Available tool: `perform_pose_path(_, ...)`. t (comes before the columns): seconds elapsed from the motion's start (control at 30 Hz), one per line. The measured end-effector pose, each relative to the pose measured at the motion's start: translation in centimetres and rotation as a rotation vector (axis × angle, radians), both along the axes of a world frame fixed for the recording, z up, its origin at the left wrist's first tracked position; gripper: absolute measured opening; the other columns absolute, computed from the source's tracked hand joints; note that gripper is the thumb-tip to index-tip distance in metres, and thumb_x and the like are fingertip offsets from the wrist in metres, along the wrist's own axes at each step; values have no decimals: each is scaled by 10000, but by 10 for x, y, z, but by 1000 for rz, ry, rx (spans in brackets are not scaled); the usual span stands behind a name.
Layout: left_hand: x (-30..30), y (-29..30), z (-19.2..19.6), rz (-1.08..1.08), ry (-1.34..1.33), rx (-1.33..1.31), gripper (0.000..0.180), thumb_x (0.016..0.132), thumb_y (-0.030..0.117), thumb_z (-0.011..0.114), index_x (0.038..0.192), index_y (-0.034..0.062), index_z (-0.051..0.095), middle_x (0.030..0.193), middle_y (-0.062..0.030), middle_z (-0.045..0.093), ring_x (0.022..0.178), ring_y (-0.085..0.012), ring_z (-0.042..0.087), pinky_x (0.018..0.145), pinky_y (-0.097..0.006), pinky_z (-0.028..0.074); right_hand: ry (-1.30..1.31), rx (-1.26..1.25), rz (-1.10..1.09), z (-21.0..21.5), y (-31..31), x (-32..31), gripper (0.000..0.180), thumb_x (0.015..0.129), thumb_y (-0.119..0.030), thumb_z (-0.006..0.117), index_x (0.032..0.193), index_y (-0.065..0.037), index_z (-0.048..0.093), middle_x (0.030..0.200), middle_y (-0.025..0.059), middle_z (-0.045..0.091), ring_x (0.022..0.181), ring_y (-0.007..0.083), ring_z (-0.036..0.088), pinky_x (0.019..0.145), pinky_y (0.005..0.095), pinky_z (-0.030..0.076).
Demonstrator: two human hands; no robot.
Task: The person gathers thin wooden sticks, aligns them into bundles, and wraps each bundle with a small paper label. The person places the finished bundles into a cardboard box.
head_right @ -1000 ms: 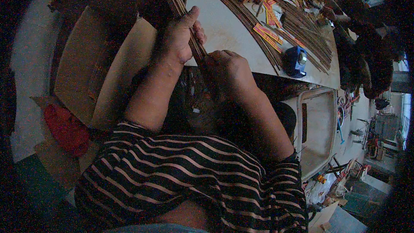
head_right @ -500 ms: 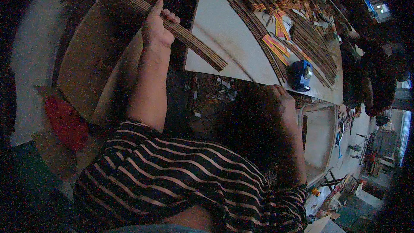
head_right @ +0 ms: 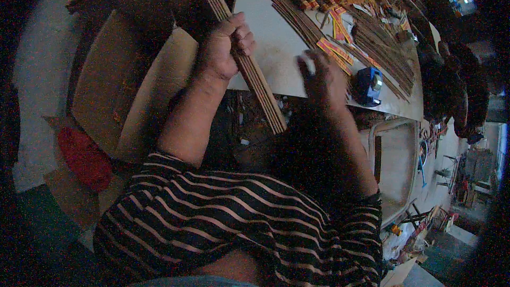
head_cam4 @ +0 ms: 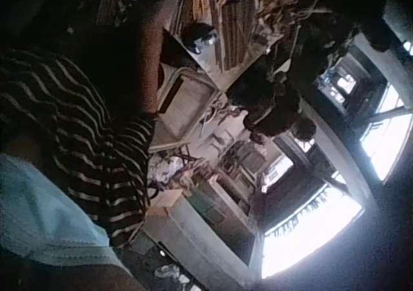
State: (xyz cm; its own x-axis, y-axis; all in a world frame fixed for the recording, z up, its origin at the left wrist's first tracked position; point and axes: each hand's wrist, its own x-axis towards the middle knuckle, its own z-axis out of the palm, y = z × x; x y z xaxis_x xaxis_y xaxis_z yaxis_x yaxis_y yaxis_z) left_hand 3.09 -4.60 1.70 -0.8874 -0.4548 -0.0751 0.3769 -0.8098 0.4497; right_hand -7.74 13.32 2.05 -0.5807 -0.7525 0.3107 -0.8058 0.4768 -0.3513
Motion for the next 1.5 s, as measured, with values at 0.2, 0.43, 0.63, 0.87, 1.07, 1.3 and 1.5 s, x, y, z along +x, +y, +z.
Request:
perform_pose_path(0.2,3,10,2,-69,92,-48,248,776,214,614,634,118,434,530,16,435,436,-126,414,430,-271,366,-1482,169,74,28,-23,79,325,767,-236,631,925,6,483,700,65,567,629,159,555,531,317,443)
perform_pose_path(0.43,5,-6,1,254,-136,-102,255,768,244,636,643,119,453,531,8,443,439,-134,426,449,-294,376,-624,234,2,13,-28,86,209,753,-120,603,850,-11,453,645,106,520,578,214,524,517,350,422)
perform_pose_path(0.63,6,17,3,69,-78,-85,293,767,319,636,653,121,452,533,-1,443,454,-154,438,479,-302,386,-658,113,105,10,-29,82,288,753,-177,640,866,13,455,658,135,535,577,225,518,547,355,416)
perform_pose_path(0.87,8,8,0,104,-118,-172,315,769,345,626,644,106,464,531,-21,456,462,-179,466,487,-318,402,-692,-123,149,13,-26,78,341,730,-184,680,939,25,509,731,122,568,655,188,554,603,297,453)
perform_pose_path(1.07,8,8,-2,72,-128,-238,331,746,367,643,676,80,495,547,-62,514,468,-209,514,496,-329,437,-653,-152,64,33,-25,76,210,720,-148,679,836,14,611,803,152,595,702,233,598,637,304,478)
perform_pose_path(1.3,5,13,2,83,-149,-218,368,714,398,669,686,74,496,549,-82,521,469,-217,532,481,-332,455,-468,-84,136,33,-24,69,189,722,-160,654,813,3,628,735,142,607,683,257,608,622,307,483)
perform_pose_path(1.5,2,14,2,87,-173,-173,364,715,393,671,717,76,492,549,-79,516,468,-227,540,484,-343,466,-210,-26,156,33,-24,71,161,757,-148,611,826,-3,594,752,168,598,669,283,605,596,326,474)
